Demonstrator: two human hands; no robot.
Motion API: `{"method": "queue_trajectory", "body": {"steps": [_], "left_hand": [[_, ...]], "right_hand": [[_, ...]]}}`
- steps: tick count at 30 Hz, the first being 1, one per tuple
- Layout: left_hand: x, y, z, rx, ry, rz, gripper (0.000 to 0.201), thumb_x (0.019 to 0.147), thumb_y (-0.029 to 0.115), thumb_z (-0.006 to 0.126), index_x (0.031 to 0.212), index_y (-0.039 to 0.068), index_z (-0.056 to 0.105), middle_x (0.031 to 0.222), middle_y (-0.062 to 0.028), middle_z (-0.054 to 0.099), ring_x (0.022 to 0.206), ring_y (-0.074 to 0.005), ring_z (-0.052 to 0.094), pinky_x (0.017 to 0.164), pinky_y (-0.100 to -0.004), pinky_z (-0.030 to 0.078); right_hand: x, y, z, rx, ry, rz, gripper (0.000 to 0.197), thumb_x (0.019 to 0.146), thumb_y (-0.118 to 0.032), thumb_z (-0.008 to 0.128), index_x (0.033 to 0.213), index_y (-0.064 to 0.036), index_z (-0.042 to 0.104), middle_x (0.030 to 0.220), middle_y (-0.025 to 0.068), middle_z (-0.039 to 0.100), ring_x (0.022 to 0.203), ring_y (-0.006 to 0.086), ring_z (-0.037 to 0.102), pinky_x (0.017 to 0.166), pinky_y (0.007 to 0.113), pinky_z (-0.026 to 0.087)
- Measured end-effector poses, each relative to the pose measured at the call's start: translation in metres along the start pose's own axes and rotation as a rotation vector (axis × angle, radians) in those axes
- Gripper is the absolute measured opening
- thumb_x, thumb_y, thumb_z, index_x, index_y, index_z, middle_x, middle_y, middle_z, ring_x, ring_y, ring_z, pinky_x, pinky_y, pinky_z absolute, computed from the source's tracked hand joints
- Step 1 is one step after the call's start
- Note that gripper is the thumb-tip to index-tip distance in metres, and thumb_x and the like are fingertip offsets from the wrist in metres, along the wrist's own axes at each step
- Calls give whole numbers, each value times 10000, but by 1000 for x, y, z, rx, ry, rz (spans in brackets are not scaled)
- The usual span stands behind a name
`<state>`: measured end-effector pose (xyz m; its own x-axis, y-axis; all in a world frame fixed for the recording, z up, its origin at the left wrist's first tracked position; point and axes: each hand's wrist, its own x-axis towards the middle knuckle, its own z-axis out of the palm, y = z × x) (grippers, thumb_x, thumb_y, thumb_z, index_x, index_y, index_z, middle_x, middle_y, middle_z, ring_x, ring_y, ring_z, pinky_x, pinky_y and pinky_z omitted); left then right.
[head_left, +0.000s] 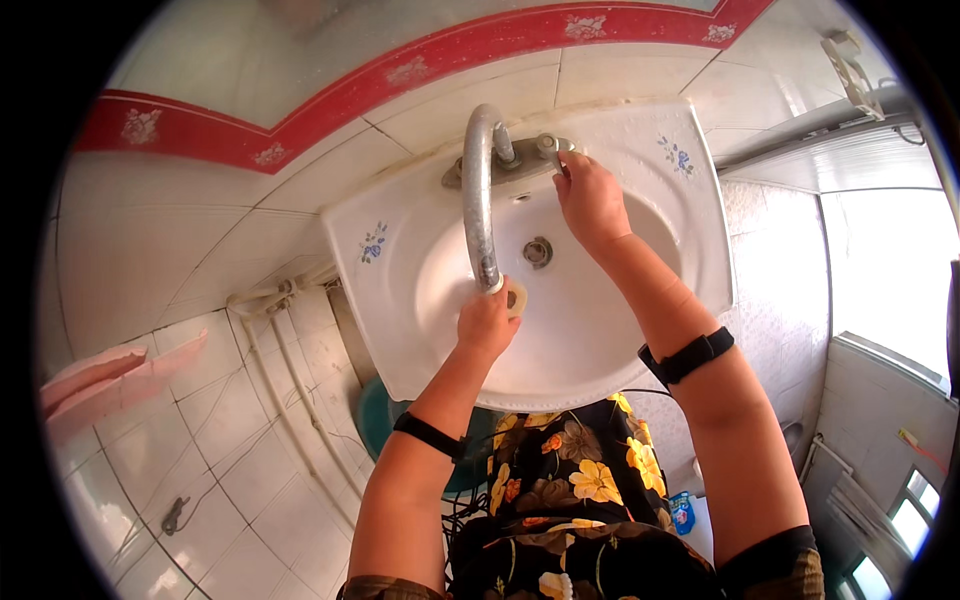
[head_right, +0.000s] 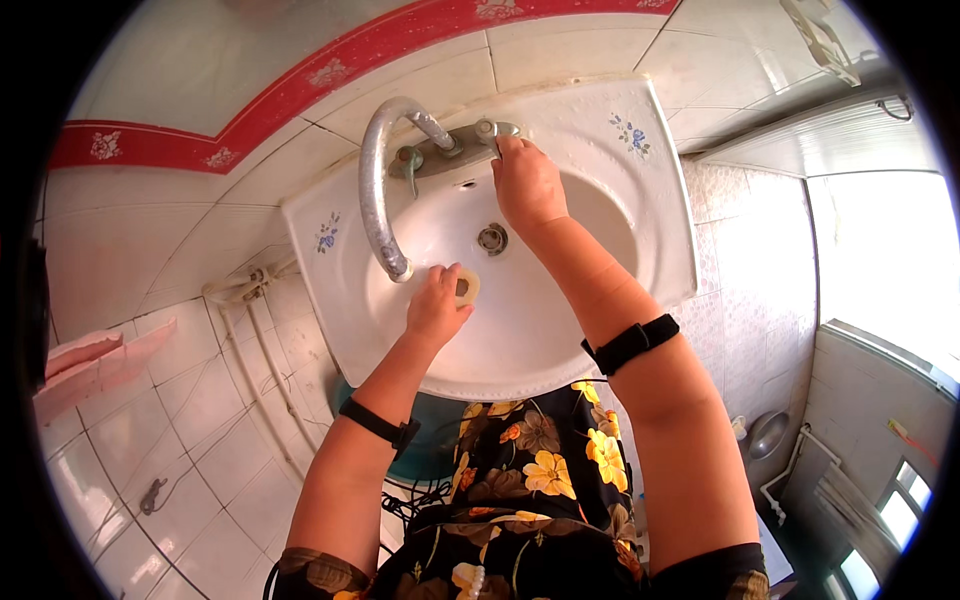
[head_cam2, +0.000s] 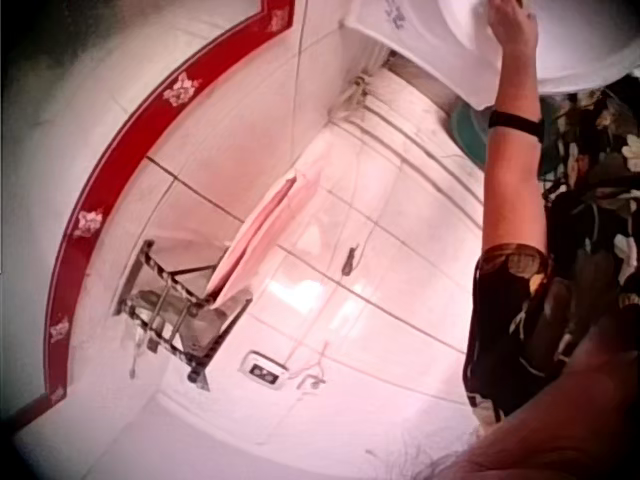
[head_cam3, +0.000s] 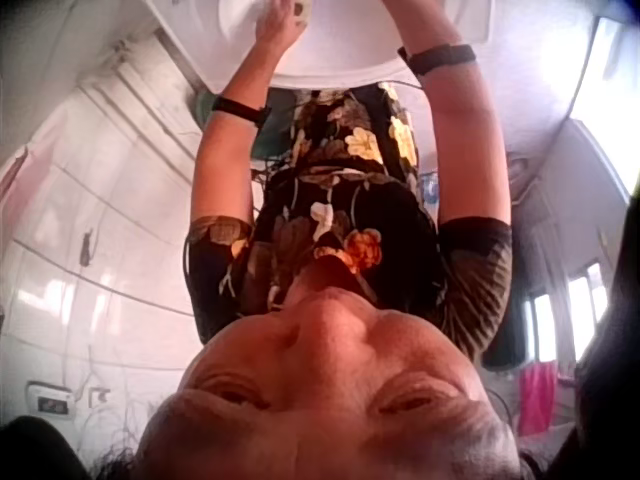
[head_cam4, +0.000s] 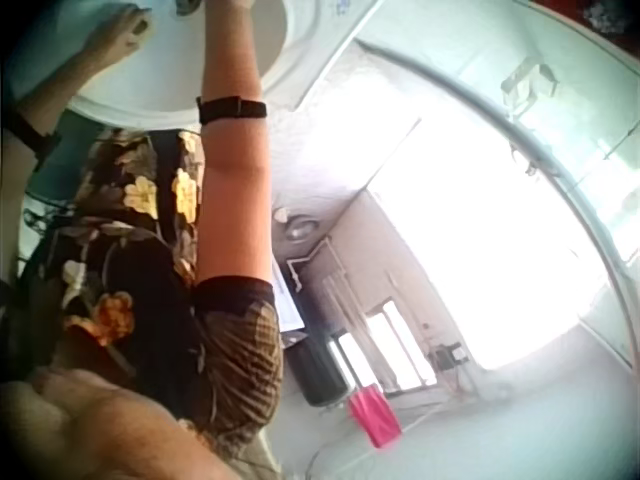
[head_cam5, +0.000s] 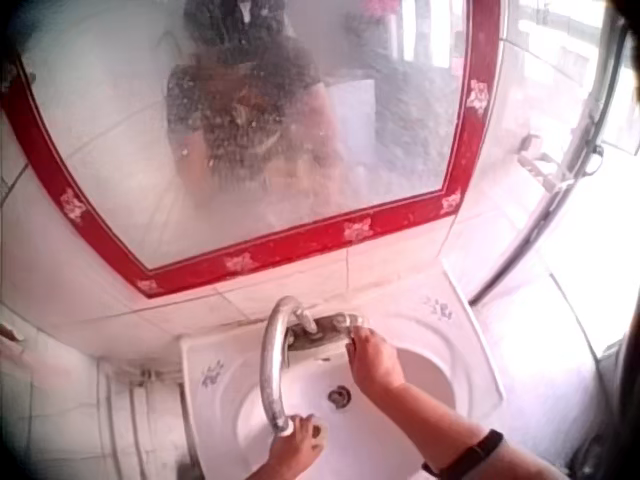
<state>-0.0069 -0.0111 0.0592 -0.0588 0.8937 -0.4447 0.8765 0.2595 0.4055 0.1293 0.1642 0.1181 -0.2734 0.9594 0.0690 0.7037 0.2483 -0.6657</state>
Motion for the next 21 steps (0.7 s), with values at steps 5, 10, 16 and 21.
{"method": "queue_trajectory", "body": {"steps": [5, 10, 16, 21], "left_hand": [[-10, -2, 1, -43, 31, -31, 648, 688, 207, 760, 1246, 67, 464, 1132, -112, 482, 1001, -297, 563, 819, -398, 492], [-18, -1, 7, -70, 103, 15, 607, 681, 195, 763, 1208, 67, 488, 1080, -126, 502, 969, -306, 568, 787, -402, 499], [-22, -5, 4, -80, 68, -3, 652, 696, 210, 742, 1261, 52, 458, 1127, -127, 476, 1015, -296, 551, 829, -404, 490], [-22, -6, -4, -73, 101, -44, 634, 703, 227, 732, 1238, 34, 452, 1130, -135, 468, 1027, -308, 542, 827, -412, 488]], "right_hand": [[5, 11, -9, -29, -13, -79, 235, 855, -71, 549, 1087, -56, 579, 987, 179, 608, 880, 382, 591, 772, 443, 481], [10, 8, -21, -193, 146, -272, 248, 859, -104, 575, 1103, -59, 586, 926, 160, 606, 797, 333, 606, 719, 406, 497], [-37, -75, -66, 412, -84, -226, 227, 867, -189, 622, 1037, -38, 624, 842, 116, 584, 673, 225, 586, 642, 322, 480], [-46, -108, -63, 531, -313, -289, 244, 873, -231, 634, 963, -4, 628, 784, 97, 553, 629, 185, 572, 603, 285, 467]]}}
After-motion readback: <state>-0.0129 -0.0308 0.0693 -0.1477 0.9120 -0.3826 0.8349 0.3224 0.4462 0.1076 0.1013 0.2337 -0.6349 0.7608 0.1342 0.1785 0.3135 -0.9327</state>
